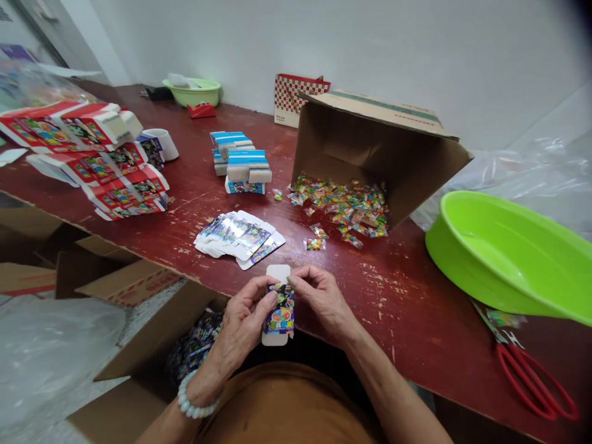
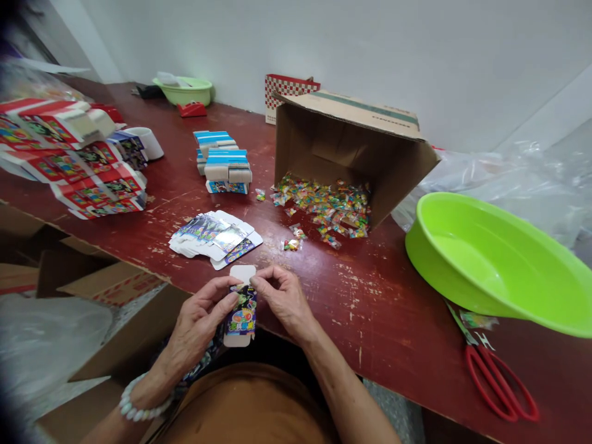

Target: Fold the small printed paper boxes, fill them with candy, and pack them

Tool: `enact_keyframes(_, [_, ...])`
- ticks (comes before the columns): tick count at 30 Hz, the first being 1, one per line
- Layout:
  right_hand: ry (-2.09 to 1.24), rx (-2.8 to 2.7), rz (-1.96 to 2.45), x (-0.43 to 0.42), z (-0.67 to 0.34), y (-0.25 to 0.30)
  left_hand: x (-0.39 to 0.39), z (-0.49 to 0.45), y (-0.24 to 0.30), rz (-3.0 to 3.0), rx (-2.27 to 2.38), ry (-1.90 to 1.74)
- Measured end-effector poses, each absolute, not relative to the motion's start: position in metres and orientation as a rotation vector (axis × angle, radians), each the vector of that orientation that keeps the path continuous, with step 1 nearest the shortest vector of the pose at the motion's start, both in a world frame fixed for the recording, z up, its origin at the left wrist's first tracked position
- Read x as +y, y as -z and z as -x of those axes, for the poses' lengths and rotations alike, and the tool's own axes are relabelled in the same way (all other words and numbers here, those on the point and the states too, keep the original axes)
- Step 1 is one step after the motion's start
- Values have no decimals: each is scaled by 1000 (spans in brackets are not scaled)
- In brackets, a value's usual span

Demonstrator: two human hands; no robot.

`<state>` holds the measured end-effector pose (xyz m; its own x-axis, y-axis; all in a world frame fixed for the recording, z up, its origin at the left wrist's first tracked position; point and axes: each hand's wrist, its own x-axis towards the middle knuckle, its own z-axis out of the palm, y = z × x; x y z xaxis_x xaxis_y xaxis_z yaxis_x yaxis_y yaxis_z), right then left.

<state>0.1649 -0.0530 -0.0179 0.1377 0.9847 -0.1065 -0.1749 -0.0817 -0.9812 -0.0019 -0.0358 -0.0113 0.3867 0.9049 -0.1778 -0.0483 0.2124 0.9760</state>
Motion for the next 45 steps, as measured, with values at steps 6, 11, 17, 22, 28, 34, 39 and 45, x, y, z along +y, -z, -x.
enact_keyframes(6, [-1459, -860, 1084, -48, -174, 21, -31, 8, 13, -1317, 939, -754])
enact_keyframes(11, [-1278, -1089, 1137, -49, -171, 25, -32, 4, 10, -1113, 871, -870])
enact_keyframes(17, [-853, -1470, 1189, -53, -168, 16, -33, 1, 11, -737, 791, -508])
enact_keyframes(22, [-1022, -1381, 1294, -45, -168, 10, -32, -4, 15, -737, 858, -539])
enact_keyframes(28, [-1305, -1057, 1311, -33, -165, -1, -26, -3, 15, -955, 812, -601])
enact_keyframes(34, [-1254, -1164, 1265, -37, -164, 1, -23, 4, 20, -1036, 783, -574])
enact_keyframes(39, [-1162, -1479, 1118, -46, -169, -1, -25, 1, 22, -1036, 850, -618])
enact_keyframes(45, [-938, -1652, 1192, -40, -175, 6, -35, -8, 19, -875, 873, -657])
